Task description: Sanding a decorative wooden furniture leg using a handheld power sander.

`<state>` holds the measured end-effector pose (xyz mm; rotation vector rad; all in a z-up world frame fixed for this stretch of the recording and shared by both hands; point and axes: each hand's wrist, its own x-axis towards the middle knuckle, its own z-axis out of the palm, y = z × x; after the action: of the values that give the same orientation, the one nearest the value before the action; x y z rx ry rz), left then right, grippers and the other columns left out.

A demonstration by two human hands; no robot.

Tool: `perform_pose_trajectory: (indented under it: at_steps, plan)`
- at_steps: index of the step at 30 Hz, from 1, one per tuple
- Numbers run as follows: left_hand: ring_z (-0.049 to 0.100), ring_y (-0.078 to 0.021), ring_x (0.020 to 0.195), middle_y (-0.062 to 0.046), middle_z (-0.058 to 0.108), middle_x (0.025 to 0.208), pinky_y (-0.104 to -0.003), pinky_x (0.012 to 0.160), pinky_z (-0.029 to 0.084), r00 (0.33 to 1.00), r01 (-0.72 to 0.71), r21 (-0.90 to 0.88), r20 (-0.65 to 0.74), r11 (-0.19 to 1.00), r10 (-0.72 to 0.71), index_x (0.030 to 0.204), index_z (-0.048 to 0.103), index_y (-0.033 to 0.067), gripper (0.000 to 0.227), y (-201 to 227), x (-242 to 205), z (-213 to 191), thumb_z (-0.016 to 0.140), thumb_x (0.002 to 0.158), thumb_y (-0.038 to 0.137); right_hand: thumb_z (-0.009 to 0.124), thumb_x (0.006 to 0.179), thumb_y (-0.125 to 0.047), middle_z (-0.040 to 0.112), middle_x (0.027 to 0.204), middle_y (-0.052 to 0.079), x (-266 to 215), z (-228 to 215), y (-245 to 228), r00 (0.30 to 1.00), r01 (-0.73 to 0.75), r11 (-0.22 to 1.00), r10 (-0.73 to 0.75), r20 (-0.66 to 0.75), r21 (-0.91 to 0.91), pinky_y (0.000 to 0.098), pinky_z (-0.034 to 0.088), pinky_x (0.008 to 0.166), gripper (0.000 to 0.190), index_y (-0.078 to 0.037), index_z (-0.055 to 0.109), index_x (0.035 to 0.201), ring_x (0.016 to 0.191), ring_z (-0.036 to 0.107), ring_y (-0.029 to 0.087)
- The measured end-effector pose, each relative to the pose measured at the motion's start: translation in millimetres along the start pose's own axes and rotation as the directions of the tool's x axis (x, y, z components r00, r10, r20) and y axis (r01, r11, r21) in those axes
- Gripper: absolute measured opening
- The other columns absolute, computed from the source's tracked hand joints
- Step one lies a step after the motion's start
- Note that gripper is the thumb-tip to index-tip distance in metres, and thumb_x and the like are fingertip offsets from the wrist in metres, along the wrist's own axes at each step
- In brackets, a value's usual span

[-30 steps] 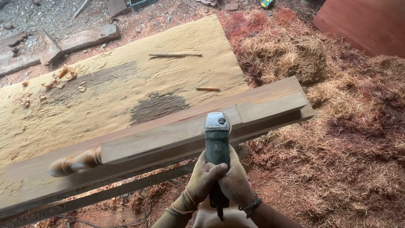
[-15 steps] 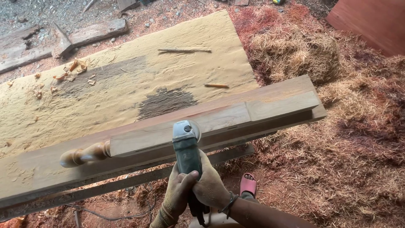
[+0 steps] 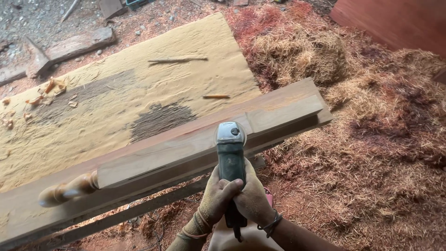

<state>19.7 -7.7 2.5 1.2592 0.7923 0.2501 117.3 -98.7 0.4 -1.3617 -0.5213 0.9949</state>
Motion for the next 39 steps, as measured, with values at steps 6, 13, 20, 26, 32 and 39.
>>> perform_pose_trajectory:
  at_steps: [6,13,20,26,32,39]
  plan:
    - [0.068,-0.0252,0.103,-0.018,0.064,0.117,-0.039,0.089,0.061,0.997,0.065,-0.138,0.044,0.988,-0.059,0.144,0.038,-0.0004,0.087,-1.5,-8.7,-12.6,0.08,0.076,0.032,0.076,0.081,-0.017,0.067,0.114,0.014,-2.2,12.2,-6.6,0.999,-0.018,0.995,0.015,0.032,0.101,0.0343,0.063,0.082,0.085,-0.002,0.03,0.151,0.095,0.072,0.022]
    - [0.072,-0.0284,0.1,-0.022,0.065,0.114,-0.044,0.088,0.065,0.985,0.057,-0.07,-0.161,0.996,-0.068,0.144,0.039,-0.0042,0.092,-14.3,-31.0,-44.5,0.081,0.074,0.038,0.077,0.083,-0.013,0.065,0.121,0.015,-3.6,36.6,-6.4,0.983,0.013,0.994,-0.032,0.181,0.105,0.0363,0.06,0.092,0.085,-0.001,0.03,0.152,0.108,0.069,0.024]
    - [0.071,-0.0307,0.094,-0.024,0.065,0.111,-0.044,0.083,0.062,0.99,0.105,-0.158,-0.078,0.982,-0.119,0.144,0.033,0.0009,0.093,-4.9,-13.8,-12.1,0.082,0.072,0.031,0.076,0.081,-0.016,0.068,0.116,0.015,-2.8,12.8,-4.9,0.994,-0.017,0.997,0.008,0.111,0.08,0.0359,0.062,0.087,0.082,0.0,0.033,0.15,0.099,0.073,0.024]
    - [0.07,-0.0225,0.106,-0.019,0.065,0.12,-0.036,0.092,0.062,1.0,0.017,-0.074,-0.015,0.997,-0.018,0.145,0.043,-0.0067,0.086,-1.4,-14.8,-11.5,0.081,0.079,0.033,0.077,0.082,-0.018,0.068,0.116,0.014,-5.5,12.8,-2.8,0.998,0.003,1.0,-0.005,0.067,0.031,0.0346,0.063,0.086,0.081,-0.001,0.033,0.148,0.099,0.072,0.022]
    - [0.071,-0.0266,0.104,-0.019,0.066,0.115,-0.04,0.089,0.064,0.987,0.018,0.001,-0.161,1.0,-0.018,0.143,0.041,-0.0026,0.087,-9.6,-42.9,-54.3,0.078,0.077,0.039,0.076,0.082,-0.015,0.066,0.118,0.016,-5.5,52.6,-4.0,0.976,-0.056,0.995,0.038,0.212,0.079,0.0367,0.06,0.091,0.084,-0.002,0.03,0.151,0.104,0.07,0.023]
    - [0.073,-0.0296,0.095,-0.021,0.065,0.11,-0.041,0.083,0.066,0.971,-0.019,-0.176,-0.237,0.984,-0.024,0.143,0.035,-0.0017,0.091,-11.8,-73.9,-102.5,0.08,0.075,0.039,0.075,0.082,-0.014,0.065,0.121,0.016,-0.1,110.7,2.2,0.931,-0.08,0.993,0.045,0.362,0.082,0.0384,0.062,0.094,0.085,-0.001,0.027,0.151,0.107,0.071,0.025]
